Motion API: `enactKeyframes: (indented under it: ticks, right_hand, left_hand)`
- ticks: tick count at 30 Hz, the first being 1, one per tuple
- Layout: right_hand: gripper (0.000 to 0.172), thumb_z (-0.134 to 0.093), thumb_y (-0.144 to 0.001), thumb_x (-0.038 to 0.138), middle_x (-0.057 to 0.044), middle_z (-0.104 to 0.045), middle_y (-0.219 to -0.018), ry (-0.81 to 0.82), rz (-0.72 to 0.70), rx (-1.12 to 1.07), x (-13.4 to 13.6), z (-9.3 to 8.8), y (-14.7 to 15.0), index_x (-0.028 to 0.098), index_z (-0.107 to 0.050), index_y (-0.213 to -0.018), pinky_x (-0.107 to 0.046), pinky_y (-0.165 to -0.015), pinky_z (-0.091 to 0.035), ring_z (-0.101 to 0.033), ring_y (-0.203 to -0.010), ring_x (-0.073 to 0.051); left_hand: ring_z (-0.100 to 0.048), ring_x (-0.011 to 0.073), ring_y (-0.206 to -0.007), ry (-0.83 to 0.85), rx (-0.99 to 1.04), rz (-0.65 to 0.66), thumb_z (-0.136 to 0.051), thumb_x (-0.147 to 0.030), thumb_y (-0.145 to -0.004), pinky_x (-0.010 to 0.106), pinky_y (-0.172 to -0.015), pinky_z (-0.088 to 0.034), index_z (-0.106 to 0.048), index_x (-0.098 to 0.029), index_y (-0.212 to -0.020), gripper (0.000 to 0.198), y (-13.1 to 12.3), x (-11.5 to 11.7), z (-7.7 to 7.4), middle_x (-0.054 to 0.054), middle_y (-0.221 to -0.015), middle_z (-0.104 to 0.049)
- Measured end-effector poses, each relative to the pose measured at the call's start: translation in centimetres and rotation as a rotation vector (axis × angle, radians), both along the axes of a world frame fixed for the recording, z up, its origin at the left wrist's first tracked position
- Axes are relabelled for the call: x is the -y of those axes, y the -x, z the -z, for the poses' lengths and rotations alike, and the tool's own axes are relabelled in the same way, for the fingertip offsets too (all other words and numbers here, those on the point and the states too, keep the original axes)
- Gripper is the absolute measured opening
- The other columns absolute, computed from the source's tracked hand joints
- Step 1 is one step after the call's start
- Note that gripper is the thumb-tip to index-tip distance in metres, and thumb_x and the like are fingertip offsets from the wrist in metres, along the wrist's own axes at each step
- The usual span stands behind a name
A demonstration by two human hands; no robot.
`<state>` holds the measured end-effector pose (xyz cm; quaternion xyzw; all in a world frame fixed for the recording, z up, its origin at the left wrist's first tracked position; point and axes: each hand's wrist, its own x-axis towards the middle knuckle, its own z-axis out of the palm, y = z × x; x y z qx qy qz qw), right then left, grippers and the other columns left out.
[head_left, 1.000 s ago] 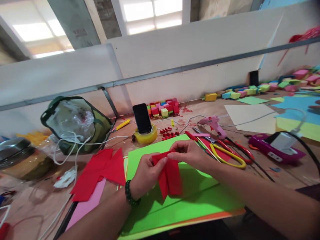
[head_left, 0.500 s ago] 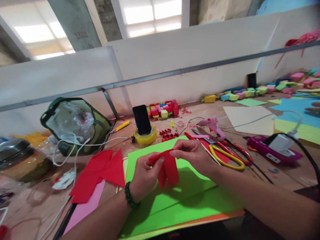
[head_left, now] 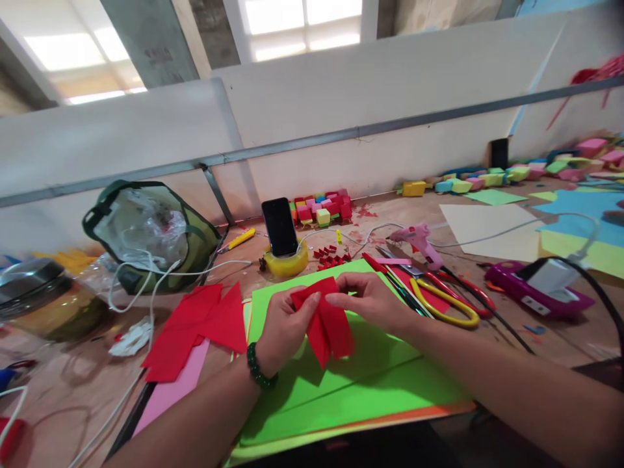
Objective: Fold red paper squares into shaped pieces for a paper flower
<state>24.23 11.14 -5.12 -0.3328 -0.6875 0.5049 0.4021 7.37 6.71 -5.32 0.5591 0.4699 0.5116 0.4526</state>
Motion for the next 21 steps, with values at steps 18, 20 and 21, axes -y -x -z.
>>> enactKeyframes:
  ticks: [18,20,21]
  right_hand:
    - [0.033,-0.063,-0.071,0.044,0.006,-0.039,-0.054,0.094,-0.213,0.411,-0.3,-0.4,-0.2,0.015,-0.054,-0.058,-0.024,-0.049,-0.023,-0.032,-0.053,-0.007]
    - [0.033,-0.062,-0.072,0.046,0.005,-0.042,-0.056,0.11,-0.183,0.408,-0.8,-0.2,-0.3,0.015,-0.056,-0.062,-0.024,-0.05,-0.024,-0.034,-0.054,-0.008]
    - [0.034,-0.061,-0.072,0.047,0.005,-0.042,-0.056,0.107,-0.158,0.406,-1.0,-0.1,-0.4,0.015,-0.055,-0.062,-0.024,-0.05,-0.025,-0.034,-0.054,-0.009]
  left_hand:
    - [-0.038,0.0057,-0.047,0.241,-0.12,0.195,-0.073,-0.041,-0.065,0.02,-0.046,-0.028,-0.063,-0.012,-0.062,0.03,1.4,-1.5,-0.4,-0.004,-0.051,-0.05]
    - [-0.039,0.0064,-0.048,0.232,-0.114,0.144,-0.071,-0.037,-0.063,0.02,-0.047,-0.028,-0.06,-0.013,-0.057,0.028,1.6,-1.9,-0.2,-0.004,-0.05,-0.05]
    - [-0.04,0.0067,-0.048,0.225,-0.111,0.114,-0.071,-0.035,-0.062,0.02,-0.047,-0.028,-0.058,-0.013,-0.055,0.027,1.7,-2.0,0.0,-0.004,-0.049,-0.049]
